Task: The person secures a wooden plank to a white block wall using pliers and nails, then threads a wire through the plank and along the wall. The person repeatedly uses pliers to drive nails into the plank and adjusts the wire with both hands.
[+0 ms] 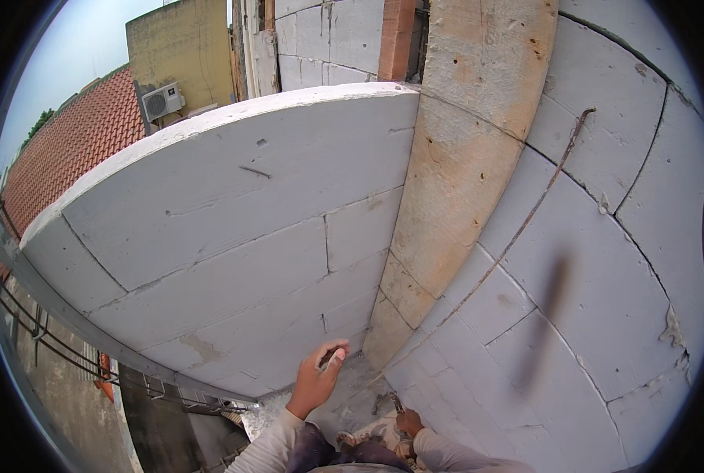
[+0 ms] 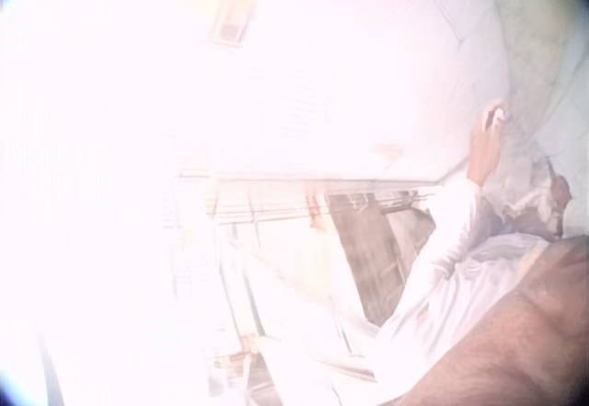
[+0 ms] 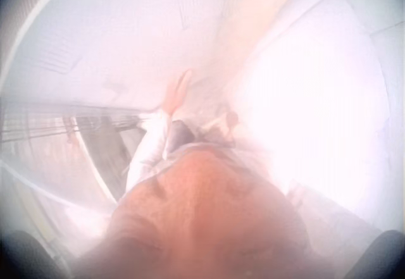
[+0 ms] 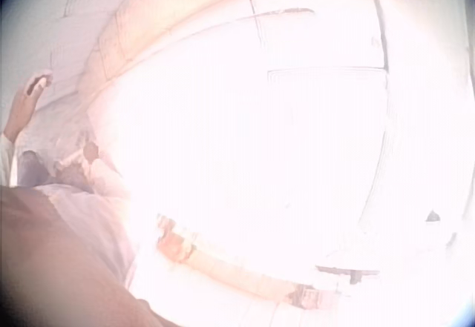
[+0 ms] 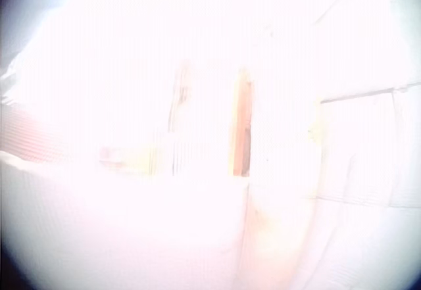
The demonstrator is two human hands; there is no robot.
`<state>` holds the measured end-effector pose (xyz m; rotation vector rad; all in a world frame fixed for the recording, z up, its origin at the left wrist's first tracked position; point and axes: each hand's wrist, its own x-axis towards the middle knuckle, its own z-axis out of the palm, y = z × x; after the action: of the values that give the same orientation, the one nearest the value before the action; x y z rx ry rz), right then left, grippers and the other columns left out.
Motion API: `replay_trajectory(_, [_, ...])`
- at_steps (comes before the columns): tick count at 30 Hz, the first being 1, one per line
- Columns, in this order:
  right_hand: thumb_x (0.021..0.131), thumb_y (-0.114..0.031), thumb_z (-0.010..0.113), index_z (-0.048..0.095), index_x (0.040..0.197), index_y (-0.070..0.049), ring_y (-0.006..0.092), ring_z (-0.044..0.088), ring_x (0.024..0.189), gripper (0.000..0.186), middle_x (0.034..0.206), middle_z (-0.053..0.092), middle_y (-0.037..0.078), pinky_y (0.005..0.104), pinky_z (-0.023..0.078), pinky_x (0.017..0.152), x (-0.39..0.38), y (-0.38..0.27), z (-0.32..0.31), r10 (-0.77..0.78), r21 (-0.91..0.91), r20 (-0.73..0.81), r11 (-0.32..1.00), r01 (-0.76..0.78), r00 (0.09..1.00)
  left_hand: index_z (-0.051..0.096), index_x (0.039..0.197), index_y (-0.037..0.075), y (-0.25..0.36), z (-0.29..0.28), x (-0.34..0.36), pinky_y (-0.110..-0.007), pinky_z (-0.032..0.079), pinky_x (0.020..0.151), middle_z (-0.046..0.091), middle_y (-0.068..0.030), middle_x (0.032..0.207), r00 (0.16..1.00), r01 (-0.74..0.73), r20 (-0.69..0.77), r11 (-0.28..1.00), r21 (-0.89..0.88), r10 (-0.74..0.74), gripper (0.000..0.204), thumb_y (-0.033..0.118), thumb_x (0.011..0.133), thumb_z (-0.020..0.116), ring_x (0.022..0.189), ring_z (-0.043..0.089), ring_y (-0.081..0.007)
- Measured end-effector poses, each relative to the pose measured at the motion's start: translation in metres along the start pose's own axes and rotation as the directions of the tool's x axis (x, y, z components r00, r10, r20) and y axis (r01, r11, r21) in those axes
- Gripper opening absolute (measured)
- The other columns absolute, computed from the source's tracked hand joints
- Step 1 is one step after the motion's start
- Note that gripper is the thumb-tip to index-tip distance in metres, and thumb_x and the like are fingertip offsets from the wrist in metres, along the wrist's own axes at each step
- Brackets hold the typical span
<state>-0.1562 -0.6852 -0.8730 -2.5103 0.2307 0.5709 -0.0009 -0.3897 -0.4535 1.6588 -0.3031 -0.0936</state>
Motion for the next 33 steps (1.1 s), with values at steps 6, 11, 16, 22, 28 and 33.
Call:
replay_trajectory(6, [0.105,-0.018,0.057,0.06,0.128,0.005,0.0255,0.072,0.084,0.033,0.085,0.066,0.009,0.0384,0.063,0.071,-0.107,-0.124,-0.126,0.227,0.86,0.155,0.448,-0.244,0.962,0.065,0.127,0.001,0.105,0.038,0.133,-0.035,0.052,0.1,0.072,-0.0128,0.118,0.888,-0.37,0.249,0.923,-0.108,0.386,0.03,0.022,0.107,0.058,0.111,0.069,-0.0211])
replay_trajectory(11, [0.107,-0.017,0.055,0.054,0.138,0.008,0.0217,0.07,0.092,0.039,0.095,0.067,0.008,0.037,0.063,0.08,-0.202,-0.275,-0.281,0.258,0.953,-0.098,0.301,0.017,0.961,0.067,0.126,0.002,0.2,0.071,0.209,-0.033,0.056,0.095,0.071,-0.0146,0.118,0.689,-0.605,0.215,0.712,-0.356,0.692,0.025,0.012,0.103,0.064,0.11,0.069,-0.0192])
replay_trajectory(16, [0.102,-0.003,0.057,0.063,0.133,-0.002,0.0213,0.064,0.096,0.032,0.1,0.072,0.012,0.036,0.052,0.085,-0.25,-0.365,-0.421,-0.086,0.051,-0.875,0.962,0.268,0.476,0.068,0.127,0.005,0.251,0.099,0.249,-0.033,0.059,0.083,0.063,-0.0136,0.121,0.577,-0.804,-0.088,0.546,-0.236,0.812,0.029,0.008,0.098,0.068,0.098,0.071,-0.021])
replay_trajectory(22, [0.087,0.0,0.072,0.06,0.14,-0.023,0.0342,0.053,0.118,0.059,0.119,0.061,0.007,0.0508,0.047,0.099,-0.227,-0.43,-0.543,-0.586,-0.575,-0.79,0.61,-0.544,0.178,0.07,0.122,0.009,0.243,0.108,0.292,-0.035,0.057,0.081,0.051,-0.0132,0.131,0.462,-0.886,-0.134,0.462,-0.037,0.877,0.032,0.001,0.091,0.071,0.093,0.069,-0.0216])
replay_trajectory(28, [0.087,0.003,0.065,0.059,0.14,-0.026,0.0321,0.049,0.125,0.06,0.125,0.057,0.006,0.0528,0.04,0.111,-0.2,-0.432,-0.588,-0.654,-0.588,-0.707,0.33,-0.738,0.271,0.07,0.121,0.008,0.237,0.102,0.285,-0.036,0.056,0.084,0.048,-0.0143,0.133,0.551,-0.831,-0.218,0.504,-0.236,0.806,0.031,-0.001,0.09,0.07,0.095,0.069,-0.0215])
replay_trajectory(33, [0.086,0.003,0.062,0.059,0.141,-0.025,0.0317,0.049,0.126,0.062,0.12,0.056,0.006,0.053,0.037,0.112,-0.199,-0.436,-0.597,-0.641,-0.591,-0.688,0.224,-0.775,0.34,0.067,0.125,0.005,0.232,0.101,0.285,-0.031,0.056,0.085,0.061,-0.0133,0.121,0.642,-0.736,-0.148,0.55,-0.395,0.752,0.03,0.004,0.095,0.07,0.096,0.07,-0.0201])
